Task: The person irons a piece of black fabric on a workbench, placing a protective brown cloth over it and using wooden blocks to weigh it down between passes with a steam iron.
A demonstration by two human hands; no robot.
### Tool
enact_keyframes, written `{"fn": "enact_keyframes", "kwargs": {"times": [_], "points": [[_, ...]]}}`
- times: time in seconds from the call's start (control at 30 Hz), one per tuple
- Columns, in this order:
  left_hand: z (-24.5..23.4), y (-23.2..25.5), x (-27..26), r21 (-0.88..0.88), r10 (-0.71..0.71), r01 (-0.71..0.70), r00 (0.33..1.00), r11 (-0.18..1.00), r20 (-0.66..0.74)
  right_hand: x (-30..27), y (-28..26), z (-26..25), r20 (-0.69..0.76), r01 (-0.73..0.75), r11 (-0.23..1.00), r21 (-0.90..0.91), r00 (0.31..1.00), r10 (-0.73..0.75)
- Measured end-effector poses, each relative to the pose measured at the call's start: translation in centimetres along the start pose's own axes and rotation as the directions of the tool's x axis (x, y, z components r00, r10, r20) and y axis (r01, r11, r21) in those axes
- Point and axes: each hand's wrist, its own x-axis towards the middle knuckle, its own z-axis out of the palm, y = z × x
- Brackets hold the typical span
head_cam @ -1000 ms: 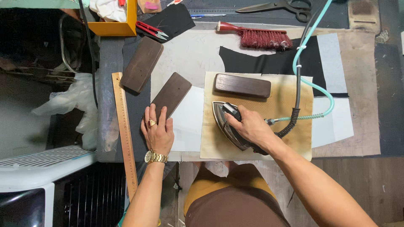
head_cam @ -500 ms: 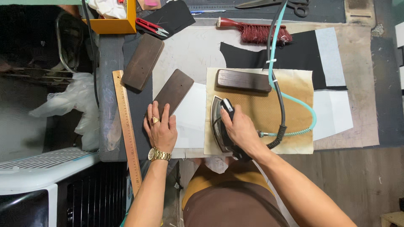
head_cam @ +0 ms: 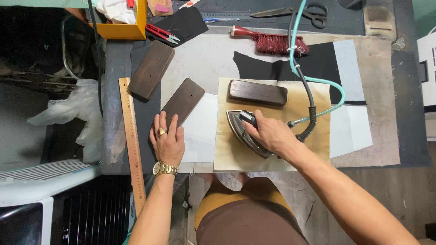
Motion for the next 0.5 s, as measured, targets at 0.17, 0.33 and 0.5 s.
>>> {"fn": "enact_keyframes", "kwargs": {"times": [0.17,0.33,0.5], "points": [[-0.1,0.2,0.2,0.007,-0.003,0.003,1.0,1.0,-0.009,0.4,5.4,0.0,0.058,0.12,0.988,-0.096,0.992,-0.114],[-0.1,0.5,0.3,0.026,-0.001,0.002,1.0,1.0,-0.03,0.8,6.3,-0.2,0.08,0.217,0.969,-0.12,0.975,-0.208],[0.0,0.5,0.3,0.042,-0.004,0.005,1.0,0.999,-0.028,1.2,3.0,-0.6,0.116,0.382,0.914,-0.134,0.922,-0.369]]}}
